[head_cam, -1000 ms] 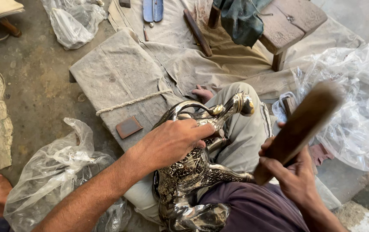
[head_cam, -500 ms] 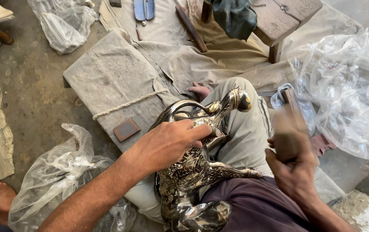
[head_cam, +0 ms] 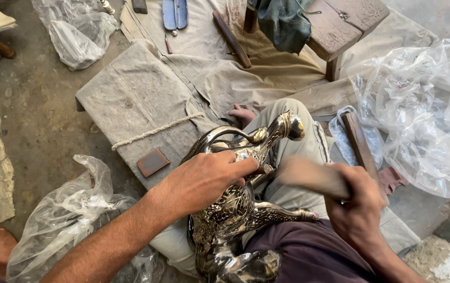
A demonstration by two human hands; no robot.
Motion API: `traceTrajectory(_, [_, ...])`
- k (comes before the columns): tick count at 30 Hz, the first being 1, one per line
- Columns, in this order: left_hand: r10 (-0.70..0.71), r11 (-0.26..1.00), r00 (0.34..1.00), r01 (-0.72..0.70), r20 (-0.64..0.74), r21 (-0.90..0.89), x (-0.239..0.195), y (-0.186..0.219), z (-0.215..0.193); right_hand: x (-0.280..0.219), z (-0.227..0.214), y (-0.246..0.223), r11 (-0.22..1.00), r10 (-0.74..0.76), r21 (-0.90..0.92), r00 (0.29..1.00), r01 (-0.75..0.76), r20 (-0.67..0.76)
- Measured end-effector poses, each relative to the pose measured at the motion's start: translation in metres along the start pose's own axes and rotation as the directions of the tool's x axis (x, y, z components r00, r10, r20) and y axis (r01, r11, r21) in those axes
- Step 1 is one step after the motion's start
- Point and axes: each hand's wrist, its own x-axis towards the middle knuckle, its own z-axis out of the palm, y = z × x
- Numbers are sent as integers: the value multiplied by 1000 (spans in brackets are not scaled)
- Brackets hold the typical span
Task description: The person uses a wooden mallet and a metal chisel to engrave intricate patterns onto a silver-colored metal elephant figurine. The person holds the figurine steady with one hand while striking the chisel with the mallet to create detailed designs on the surface.
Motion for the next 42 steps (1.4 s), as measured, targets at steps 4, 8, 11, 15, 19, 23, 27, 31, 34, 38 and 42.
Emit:
traceTrajectory(4, [-14, 999, 999, 13, 28, 52, 0, 2, -1, -11, 3, 4, 996, 3, 90, 998, 2, -57])
traceTrajectory(8, [-13, 999, 999, 11, 42, 46, -1, 3, -2, -20, 12, 13, 835, 302, 453, 948, -312, 98])
traceTrajectory(11, [18, 1000, 1000, -19, 25, 17, 2, 1, -4, -21, 19, 20, 913, 152, 383, 988, -140, -3])
traceTrajectory(15, [-25, 998, 994, 19, 104, 60, 4, 1, -3, -23, 23, 21, 888, 159, 437, 987, -141, -5])
traceTrajectory(19, [7, 1000, 998, -8, 59, 18, 0, 3, -4, -21, 18, 14, 977, 54, 211, 996, -38, -69])
traceTrajectory(23, [44, 999, 998, -45, 39, 16, 2, 0, -6, -18, 11, 1, 842, 219, 505, 976, -189, -1])
traceTrajectory(27, [30, 1000, 998, -30, 48, 5, 3, 1, -4, -14, 6, -4, 996, -81, -26, 995, 80, -57])
traceTrajectory(31, [54, 998, 998, -55, 26, 15, 4, -1, -4, -16, 5, -1, 998, -31, 58, 999, 33, -31])
traceTrajectory(34, [12, 999, 998, -15, 65, 43, 5, -3, -2, -20, 10, 2, 967, 113, 231, 994, -108, -8])
traceTrajectory(38, [40, 999, 999, -39, 6, -28, 9, -11, 1, -11, 9, 5, 985, -149, -92, 989, 149, 10])
traceTrajectory(42, [91, 989, 990, -102, -107, -107, 13, -16, 2, 10, 2, 4, 983, 12, -182, 984, 21, 180])
